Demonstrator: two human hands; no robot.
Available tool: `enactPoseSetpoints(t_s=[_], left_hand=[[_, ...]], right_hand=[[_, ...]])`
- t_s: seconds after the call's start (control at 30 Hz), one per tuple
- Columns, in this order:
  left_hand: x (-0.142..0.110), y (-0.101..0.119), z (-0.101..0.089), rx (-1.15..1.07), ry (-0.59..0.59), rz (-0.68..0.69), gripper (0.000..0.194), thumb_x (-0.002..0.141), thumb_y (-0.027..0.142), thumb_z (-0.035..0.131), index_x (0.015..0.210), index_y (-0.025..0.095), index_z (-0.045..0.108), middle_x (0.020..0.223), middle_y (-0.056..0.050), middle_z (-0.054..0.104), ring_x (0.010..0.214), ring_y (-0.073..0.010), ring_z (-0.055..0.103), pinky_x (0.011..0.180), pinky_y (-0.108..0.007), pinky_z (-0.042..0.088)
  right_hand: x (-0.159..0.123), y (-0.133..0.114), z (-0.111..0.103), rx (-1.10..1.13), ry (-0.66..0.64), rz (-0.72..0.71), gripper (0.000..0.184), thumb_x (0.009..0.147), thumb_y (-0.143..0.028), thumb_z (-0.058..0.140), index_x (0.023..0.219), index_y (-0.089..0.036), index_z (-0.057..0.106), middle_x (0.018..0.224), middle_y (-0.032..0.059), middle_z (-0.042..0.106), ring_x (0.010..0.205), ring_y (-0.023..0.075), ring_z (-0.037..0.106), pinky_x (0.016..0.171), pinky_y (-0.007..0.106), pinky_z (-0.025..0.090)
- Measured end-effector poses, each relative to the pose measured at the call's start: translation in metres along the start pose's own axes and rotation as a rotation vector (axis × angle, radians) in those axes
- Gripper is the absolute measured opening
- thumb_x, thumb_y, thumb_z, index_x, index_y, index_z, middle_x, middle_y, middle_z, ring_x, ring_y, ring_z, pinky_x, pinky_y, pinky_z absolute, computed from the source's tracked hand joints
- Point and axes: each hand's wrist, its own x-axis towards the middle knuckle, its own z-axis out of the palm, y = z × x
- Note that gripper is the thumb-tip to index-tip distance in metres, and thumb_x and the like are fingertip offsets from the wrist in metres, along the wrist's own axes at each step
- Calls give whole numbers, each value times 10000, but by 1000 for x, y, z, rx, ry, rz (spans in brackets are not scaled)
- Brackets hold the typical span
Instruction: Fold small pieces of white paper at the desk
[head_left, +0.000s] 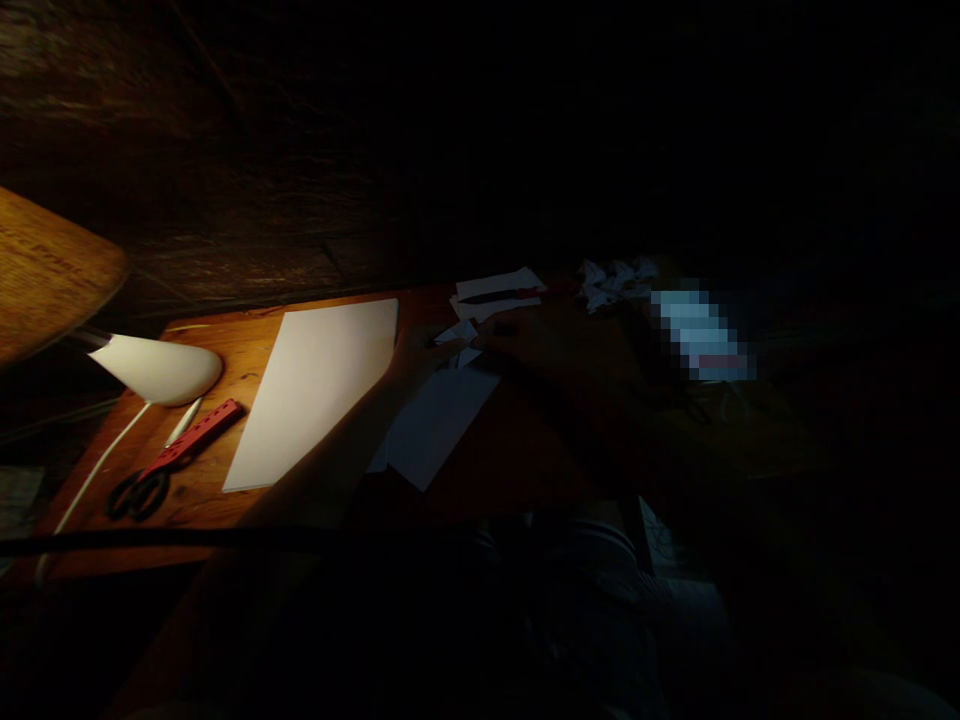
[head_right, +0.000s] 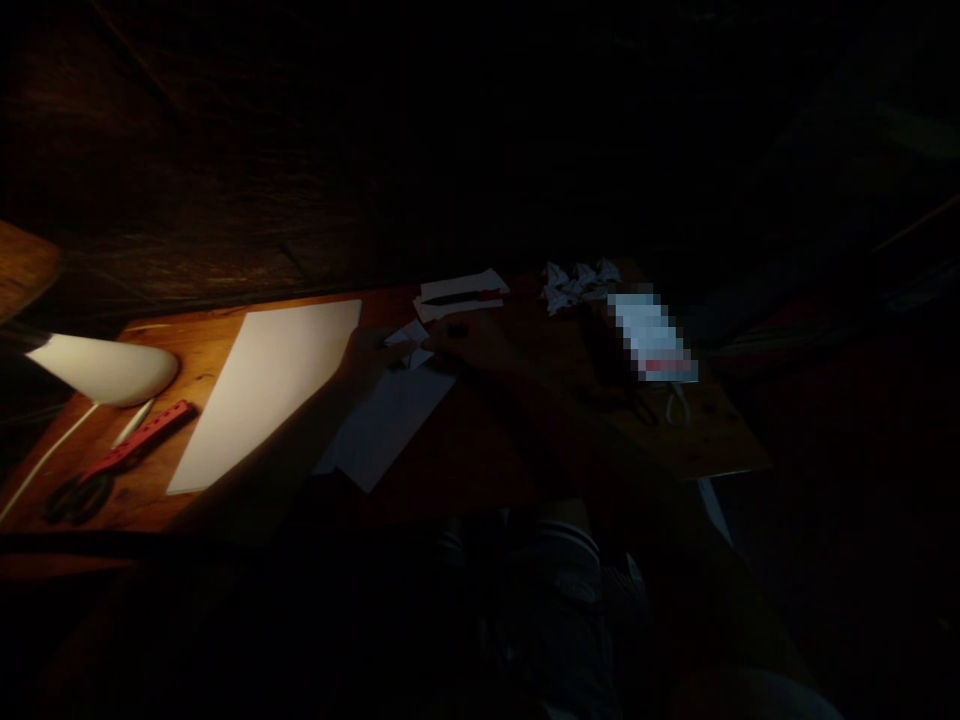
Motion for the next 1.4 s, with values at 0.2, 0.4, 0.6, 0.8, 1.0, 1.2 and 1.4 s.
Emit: enactPoseSetpoints(t_s=[0.2, 0.4, 0.6, 0.8, 1.0, 1.2, 1.4], left_hand=[[-1, 4, 2, -59, -19, 18, 360, 617, 432, 901, 635, 161, 665, 521, 31, 559, 460, -68, 468, 435, -188, 332], [-1, 3, 2, -22, 12, 21, 223, 656, 309, 830, 701, 138, 694, 512, 40, 548, 450, -60, 443, 432, -177, 312], [-3, 3, 0, 94, -12, 53, 268, 666, 343, 848, 670, 143, 670, 499, 42, 525, 452, -56, 417, 426, -182, 279], [-4, 3, 0, 127, -66, 72, 424, 656, 499, 901, 618, 158, 654, 502, 22, 555, 445, -69, 461, 417, -193, 289], [-6, 8, 2, 47, -31, 15, 453, 618, 496, 925, 601, 149, 636, 494, 23, 521, 446, -60, 429, 413, -192, 268], [-1, 4, 0, -22, 35, -4, 417, 650, 464, 883, 593, 158, 606, 498, 33, 503, 443, -59, 421, 414, -194, 272], [4, -5, -5, -18, -7, -2, 387, 648, 464, 894, 651, 151, 668, 554, 10, 602, 468, -80, 508, 429, -192, 356]], right_hand=[[1, 0, 4, 16, 24, -2, 269, 748, -410, 781, 715, -179, 648, 756, 17, 681, 724, 146, 595, 687, 281, 488], [4, 0, 11, 35, -14, -17, 245, 741, -371, 768, 705, -184, 614, 712, 0, 640, 691, 130, 549, 673, 268, 461], [2, 4, 13, -15, 0, -35, 346, 765, -460, 765, 675, -189, 571, 697, -12, 577, 690, 126, 518, 644, 266, 423], [2, 3, 12, 26, 18, -52, 355, 742, -490, 783, 707, -190, 598, 706, -6, 605, 692, 136, 540, 659, 271, 441], [2, 0, 14, 31, 23, -31, 384, 771, -539, 774, 723, -188, 627, 713, 1, 622, 694, 136, 529, 641, 263, 424], [-1, -4, 11, 2, 25, 4, 420, 821, -572, 736, 743, -168, 650, 711, 11, 621, 687, 133, 534, 603, 255, 399], [0, -2, 8, 15, 47, -61, 287, 788, -442, 735, 750, -174, 640, 738, 8, 634, 712, 138, 544, 663, 270, 430]])
